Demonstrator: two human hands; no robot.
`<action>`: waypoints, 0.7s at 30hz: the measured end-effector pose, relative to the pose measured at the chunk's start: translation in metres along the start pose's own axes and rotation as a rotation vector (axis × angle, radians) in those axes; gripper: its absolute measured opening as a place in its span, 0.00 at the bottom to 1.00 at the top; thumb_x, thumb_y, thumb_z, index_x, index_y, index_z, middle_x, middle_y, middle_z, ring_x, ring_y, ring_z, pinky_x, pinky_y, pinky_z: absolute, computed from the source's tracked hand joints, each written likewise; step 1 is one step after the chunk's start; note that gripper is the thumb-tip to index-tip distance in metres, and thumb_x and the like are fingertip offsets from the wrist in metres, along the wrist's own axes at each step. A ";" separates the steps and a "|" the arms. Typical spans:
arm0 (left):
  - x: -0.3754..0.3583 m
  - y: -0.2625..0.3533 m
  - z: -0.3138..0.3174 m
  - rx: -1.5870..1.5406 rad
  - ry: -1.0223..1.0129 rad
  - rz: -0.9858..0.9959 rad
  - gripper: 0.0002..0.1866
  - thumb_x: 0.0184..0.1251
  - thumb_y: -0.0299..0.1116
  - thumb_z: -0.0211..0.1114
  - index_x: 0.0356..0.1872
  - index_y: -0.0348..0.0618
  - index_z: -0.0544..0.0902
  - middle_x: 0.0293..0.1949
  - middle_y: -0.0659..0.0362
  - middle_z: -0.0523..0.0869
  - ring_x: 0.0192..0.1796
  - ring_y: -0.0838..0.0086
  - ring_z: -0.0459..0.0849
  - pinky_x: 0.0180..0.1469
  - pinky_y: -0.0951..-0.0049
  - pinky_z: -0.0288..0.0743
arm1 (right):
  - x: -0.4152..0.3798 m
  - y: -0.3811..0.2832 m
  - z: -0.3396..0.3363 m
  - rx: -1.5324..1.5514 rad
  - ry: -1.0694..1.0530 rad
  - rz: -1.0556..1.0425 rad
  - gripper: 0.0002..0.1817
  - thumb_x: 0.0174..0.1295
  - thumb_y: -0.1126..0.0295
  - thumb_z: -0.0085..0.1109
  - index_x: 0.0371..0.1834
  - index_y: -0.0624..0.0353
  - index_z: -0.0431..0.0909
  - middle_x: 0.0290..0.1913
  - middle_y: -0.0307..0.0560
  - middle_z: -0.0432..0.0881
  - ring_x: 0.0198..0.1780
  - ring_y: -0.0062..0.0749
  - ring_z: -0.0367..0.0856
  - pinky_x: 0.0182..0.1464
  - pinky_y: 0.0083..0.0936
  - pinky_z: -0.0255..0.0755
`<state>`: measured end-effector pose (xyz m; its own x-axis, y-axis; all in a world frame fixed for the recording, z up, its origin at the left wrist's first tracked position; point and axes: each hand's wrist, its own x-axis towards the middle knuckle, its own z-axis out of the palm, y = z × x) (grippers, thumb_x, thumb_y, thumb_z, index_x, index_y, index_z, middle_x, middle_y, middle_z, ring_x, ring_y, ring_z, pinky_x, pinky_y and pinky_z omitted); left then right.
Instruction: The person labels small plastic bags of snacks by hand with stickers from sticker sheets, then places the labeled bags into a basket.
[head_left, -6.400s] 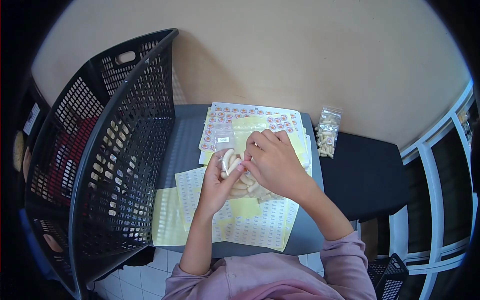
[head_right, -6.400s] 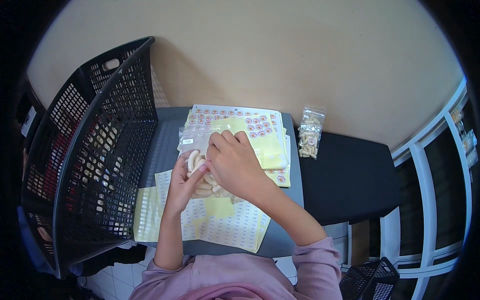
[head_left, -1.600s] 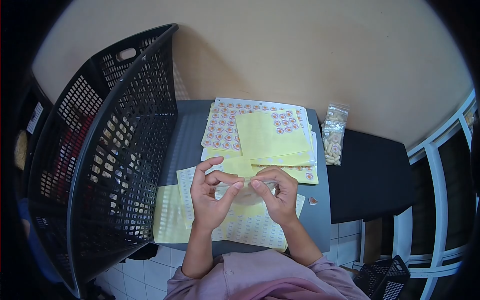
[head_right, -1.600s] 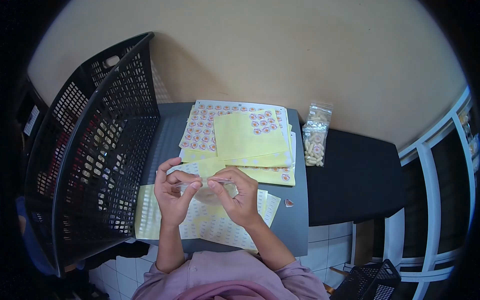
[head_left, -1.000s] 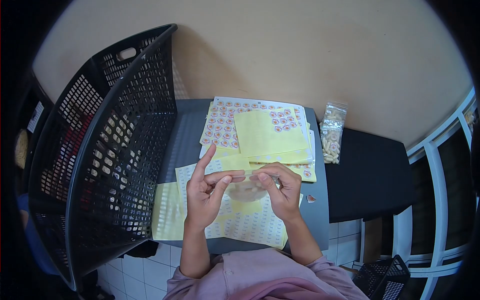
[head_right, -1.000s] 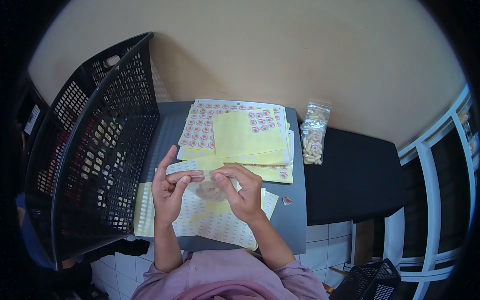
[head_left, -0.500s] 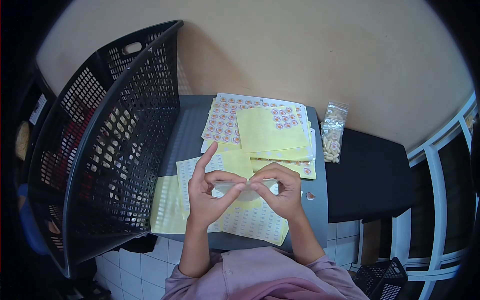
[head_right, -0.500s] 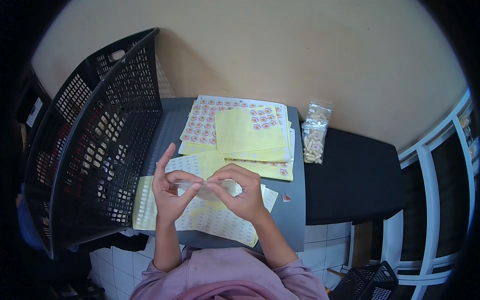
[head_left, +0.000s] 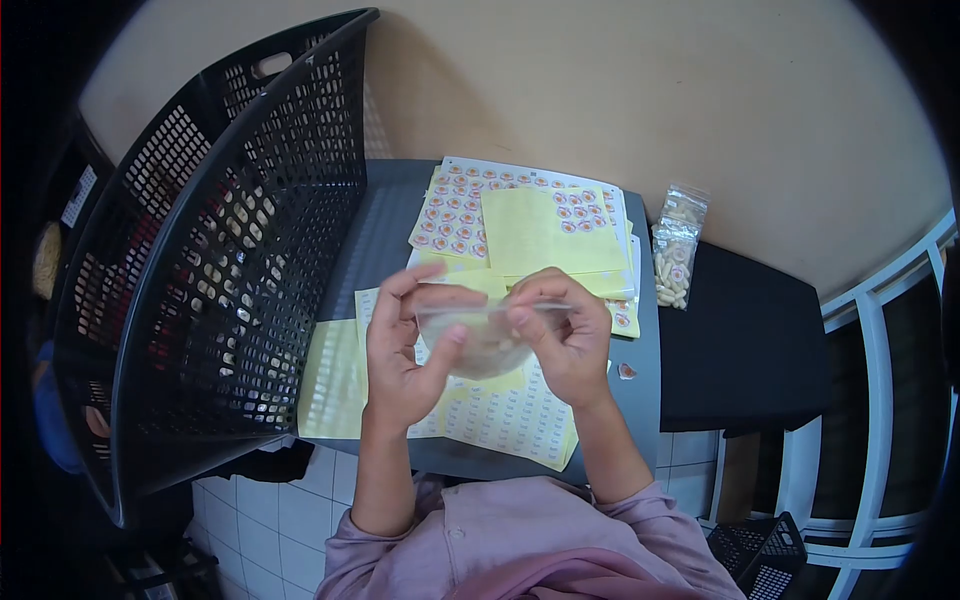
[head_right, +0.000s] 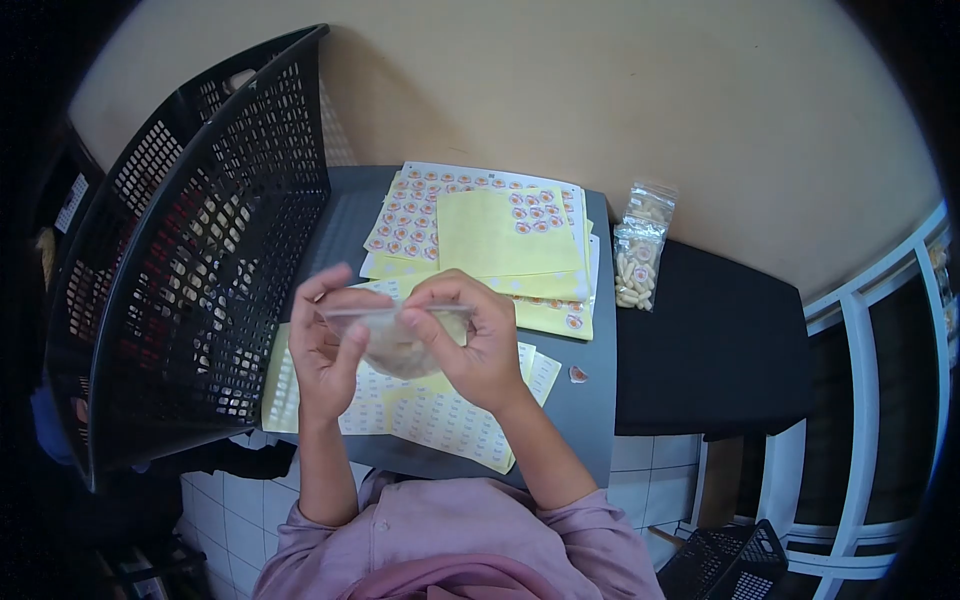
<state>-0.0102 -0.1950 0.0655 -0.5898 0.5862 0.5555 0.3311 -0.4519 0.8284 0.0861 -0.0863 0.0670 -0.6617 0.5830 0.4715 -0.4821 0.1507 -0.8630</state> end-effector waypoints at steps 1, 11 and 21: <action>-0.005 0.001 -0.004 -0.004 -0.013 -0.088 0.11 0.60 0.24 0.53 0.43 0.36 0.67 0.35 0.56 0.79 0.42 0.76 0.78 0.44 0.79 0.69 | -0.001 0.001 0.000 0.029 -0.012 0.051 0.07 0.50 0.75 0.58 0.31 0.65 0.74 0.32 0.45 0.76 0.36 0.28 0.75 0.40 0.19 0.67; -0.048 -0.080 -0.077 -0.874 0.140 -0.737 0.06 0.65 0.34 0.44 0.32 0.45 0.67 0.22 0.67 0.67 0.22 0.85 0.65 0.26 0.85 0.63 | -0.068 0.051 -0.032 -0.918 -0.327 0.204 0.16 0.48 0.71 0.59 0.41 0.60 0.72 0.45 0.50 0.71 0.48 0.41 0.71 0.47 0.29 0.66; -0.059 -0.091 -0.070 -1.101 0.131 -0.987 0.06 0.64 0.34 0.48 0.30 0.47 0.64 0.21 0.69 0.61 0.20 0.86 0.60 0.23 0.86 0.57 | -0.090 0.065 0.001 -1.140 -0.287 0.175 0.25 0.47 0.64 0.62 0.47 0.63 0.67 0.54 0.56 0.63 0.57 0.52 0.62 0.55 0.38 0.61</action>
<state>-0.0571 -0.2362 -0.0478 -0.3192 0.9154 -0.2453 -0.9082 -0.2216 0.3549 0.1136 -0.1295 -0.0313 -0.8421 0.4882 0.2291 0.3209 0.7951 -0.5147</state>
